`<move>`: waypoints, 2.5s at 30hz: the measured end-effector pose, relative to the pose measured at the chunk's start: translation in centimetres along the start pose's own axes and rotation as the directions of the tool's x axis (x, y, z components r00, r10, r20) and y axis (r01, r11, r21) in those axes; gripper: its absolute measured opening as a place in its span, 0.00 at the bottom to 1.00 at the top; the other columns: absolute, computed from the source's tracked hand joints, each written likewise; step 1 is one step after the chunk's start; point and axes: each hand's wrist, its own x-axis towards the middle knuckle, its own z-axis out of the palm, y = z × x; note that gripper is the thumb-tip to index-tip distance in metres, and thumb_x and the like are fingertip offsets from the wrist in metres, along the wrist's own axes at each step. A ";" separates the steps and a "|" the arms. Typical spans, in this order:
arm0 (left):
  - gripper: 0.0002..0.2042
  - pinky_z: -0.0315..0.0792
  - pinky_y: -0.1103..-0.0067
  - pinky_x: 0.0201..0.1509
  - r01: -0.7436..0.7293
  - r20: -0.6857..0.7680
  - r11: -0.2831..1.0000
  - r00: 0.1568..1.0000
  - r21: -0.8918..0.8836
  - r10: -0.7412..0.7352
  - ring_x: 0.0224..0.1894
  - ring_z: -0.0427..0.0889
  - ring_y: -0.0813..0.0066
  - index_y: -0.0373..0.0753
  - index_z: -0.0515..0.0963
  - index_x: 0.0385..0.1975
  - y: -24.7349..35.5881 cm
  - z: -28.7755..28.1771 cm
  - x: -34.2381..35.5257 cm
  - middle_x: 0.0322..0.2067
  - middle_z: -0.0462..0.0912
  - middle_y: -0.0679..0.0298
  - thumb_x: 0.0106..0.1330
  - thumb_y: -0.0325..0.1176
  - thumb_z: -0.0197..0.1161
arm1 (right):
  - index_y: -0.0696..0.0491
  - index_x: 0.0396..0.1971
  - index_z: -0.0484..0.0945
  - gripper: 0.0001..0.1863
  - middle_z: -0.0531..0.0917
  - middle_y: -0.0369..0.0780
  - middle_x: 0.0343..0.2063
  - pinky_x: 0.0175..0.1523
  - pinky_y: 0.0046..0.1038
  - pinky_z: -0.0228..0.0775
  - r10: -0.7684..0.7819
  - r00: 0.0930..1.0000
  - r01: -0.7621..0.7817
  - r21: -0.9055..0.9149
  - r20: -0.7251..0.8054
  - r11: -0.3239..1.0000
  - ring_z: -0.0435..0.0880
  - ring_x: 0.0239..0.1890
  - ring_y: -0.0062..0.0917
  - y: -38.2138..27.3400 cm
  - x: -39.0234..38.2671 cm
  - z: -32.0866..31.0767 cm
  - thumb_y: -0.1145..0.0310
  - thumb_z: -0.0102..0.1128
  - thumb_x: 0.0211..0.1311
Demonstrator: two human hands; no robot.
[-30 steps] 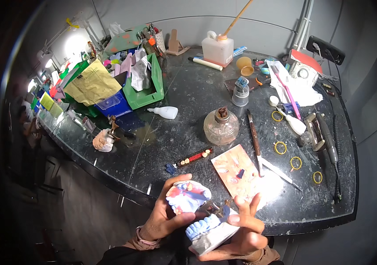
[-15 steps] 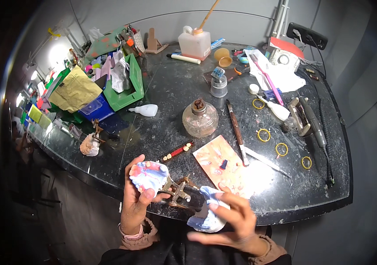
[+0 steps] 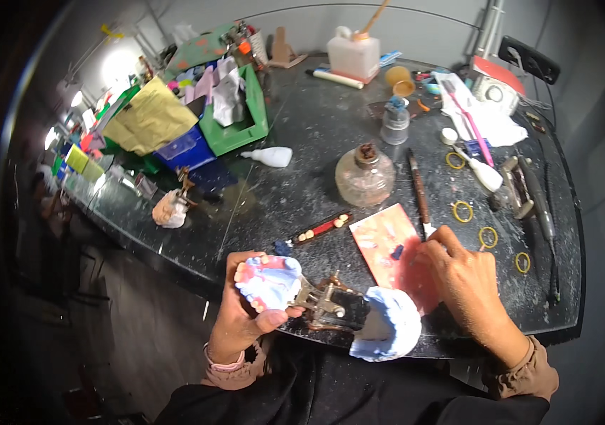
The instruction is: The person applies pink wax to a dental model using a heated wax knife, shapes the wax around the prosthetic teeth, and uses a hand tool to carve the base of the denture.
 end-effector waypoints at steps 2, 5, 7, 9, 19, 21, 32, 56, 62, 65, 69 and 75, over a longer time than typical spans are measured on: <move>0.33 0.72 0.77 0.47 -0.013 -0.002 1.000 1.000 0.000 0.013 0.46 0.72 0.73 0.40 0.53 0.50 -0.1 -0.1 -0.3 0.47 0.68 0.55 0.47 0.20 0.67 | 0.53 0.32 0.73 0.06 0.72 0.35 0.31 0.22 0.28 0.67 -0.012 0.998 0.015 -0.056 0.059 0.998 0.78 0.21 0.29 -0.2 0.2 0.1 0.69 0.54 0.54; 0.33 0.73 0.78 0.46 -0.014 -0.003 1.000 1.000 0.004 0.014 0.43 0.75 0.73 0.40 0.52 0.49 -0.3 0.0 -0.7 0.46 0.69 0.54 0.46 0.21 0.68 | 0.54 0.32 0.71 0.06 0.72 0.38 0.31 0.23 0.28 0.68 -0.048 0.996 0.054 -0.081 0.079 0.995 0.77 0.23 0.29 -0.3 0.6 0.0 0.69 0.53 0.55; 0.33 0.74 0.78 0.45 -0.010 -0.008 0.999 1.000 -0.032 0.010 0.42 0.75 0.74 0.40 0.52 0.48 -0.5 0.2 -0.9 0.45 0.70 0.54 0.46 0.21 0.68 | 0.55 0.31 0.70 0.06 0.72 0.39 0.31 0.23 0.28 0.68 -0.039 0.993 0.043 -0.031 0.109 0.999 0.77 0.25 0.30 -0.5 0.9 -1.1 0.71 0.54 0.55; 0.33 0.75 0.79 0.44 -0.063 0.043 0.998 0.997 0.000 0.063 0.41 0.77 0.74 0.40 0.53 0.46 -0.4 0.5 -1.3 0.43 0.71 0.54 0.44 0.21 0.70 | 0.56 0.31 0.71 0.08 0.73 0.41 0.33 0.25 0.27 0.67 -0.059 0.998 0.052 0.234 0.022 0.971 0.75 0.22 0.33 -1.6 1.5 -2.5 0.78 0.57 0.49; 0.35 0.69 0.77 0.49 -0.166 0.118 0.983 0.980 0.071 0.157 0.44 0.74 0.73 0.37 0.54 0.45 0.0 0.8 -1.1 0.41 0.72 0.55 0.41 0.25 0.74 | 0.57 0.32 0.73 0.10 0.74 0.42 0.30 0.37 0.30 0.69 -0.461 0.873 0.430 0.696 -0.158 0.575 0.76 0.34 0.32 -7.3 5.3 -3.3 0.77 0.61 0.48; 0.35 0.69 0.79 0.47 -0.172 0.080 0.974 0.984 0.150 0.162 0.44 0.73 0.76 0.38 0.54 0.45 -0.2 0.5 -1.4 0.41 0.72 0.56 0.41 0.26 0.74 | 0.57 0.32 0.72 0.11 0.74 0.42 0.30 0.37 0.29 0.70 -0.473 0.868 0.438 0.685 -0.153 0.582 0.76 0.33 0.31 -7.9 5.7 -3.0 0.78 0.61 0.48; 0.35 0.67 0.77 0.50 -0.160 0.115 0.986 0.981 0.045 0.154 0.48 0.71 0.73 0.38 0.53 0.46 -0.6 0.1 -1.5 0.45 0.69 0.55 0.43 0.23 0.72 | 0.56 0.32 0.78 0.13 0.77 0.40 0.27 0.33 0.25 0.69 -0.384 0.901 0.400 0.722 -0.199 0.565 0.77 0.28 0.27 -9.2 5.6 -1.9 0.80 0.64 0.42; 0.36 0.68 0.80 0.46 -0.162 0.033 0.987 0.986 0.000 0.162 0.44 0.71 0.78 0.38 0.53 0.48 -0.8 0.4 -1.6 0.41 0.70 0.59 0.42 0.22 0.72 | 0.55 0.34 0.81 0.20 0.81 0.38 0.25 0.29 0.24 0.68 -0.340 0.869 0.493 0.580 -0.359 0.648 0.77 0.25 0.25 -9.3 5.1 -0.8 0.70 0.71 0.34; 0.36 0.68 0.80 0.48 -0.159 0.064 0.987 0.985 -0.007 0.159 0.45 0.71 0.77 0.38 0.53 0.48 -0.8 0.5 -1.7 0.42 0.71 0.59 0.42 0.22 0.72 | 0.56 0.30 0.80 0.16 0.81 0.39 0.25 0.28 0.23 0.68 -0.369 0.856 0.511 0.494 -0.362 0.703 0.78 0.23 0.25 -9.4 5.0 -1.1 0.74 0.71 0.35; 0.36 0.68 0.81 0.47 -0.148 0.021 0.989 0.989 -0.008 0.148 0.45 0.72 0.77 0.38 0.53 0.48 -0.7 0.7 -2.0 0.42 0.71 0.59 0.42 0.21 0.72 | 0.56 0.29 0.79 0.15 0.81 0.39 0.25 0.25 0.21 0.67 -0.387 0.832 0.542 0.439 -0.396 0.716 0.79 0.22 0.24 -9.6 4.8 -1.0 0.76 0.70 0.35; 0.37 0.68 0.81 0.46 -0.154 0.024 0.987 0.988 0.051 0.152 0.43 0.72 0.78 0.38 0.53 0.49 -1.0 0.4 -2.1 0.41 0.70 0.59 0.41 0.21 0.72 | 0.57 0.29 0.78 0.14 0.81 0.39 0.25 0.23 0.20 0.70 -0.409 0.829 0.548 0.407 -0.380 0.731 0.80 0.22 0.23 -9.7 4.6 -1.2 0.78 0.68 0.35; 0.38 0.69 0.82 0.44 -0.206 0.049 0.973 0.978 0.101 0.202 0.41 0.72 0.79 0.38 0.54 0.49 -0.9 0.4 -1.9 0.40 0.70 0.59 0.40 0.22 0.73 | 0.62 0.29 0.77 0.14 0.79 0.42 0.27 0.24 0.22 0.73 -0.502 0.798 0.600 0.366 -0.333 0.712 0.81 0.23 0.25 -9.7 4.6 -1.7 0.77 0.67 0.38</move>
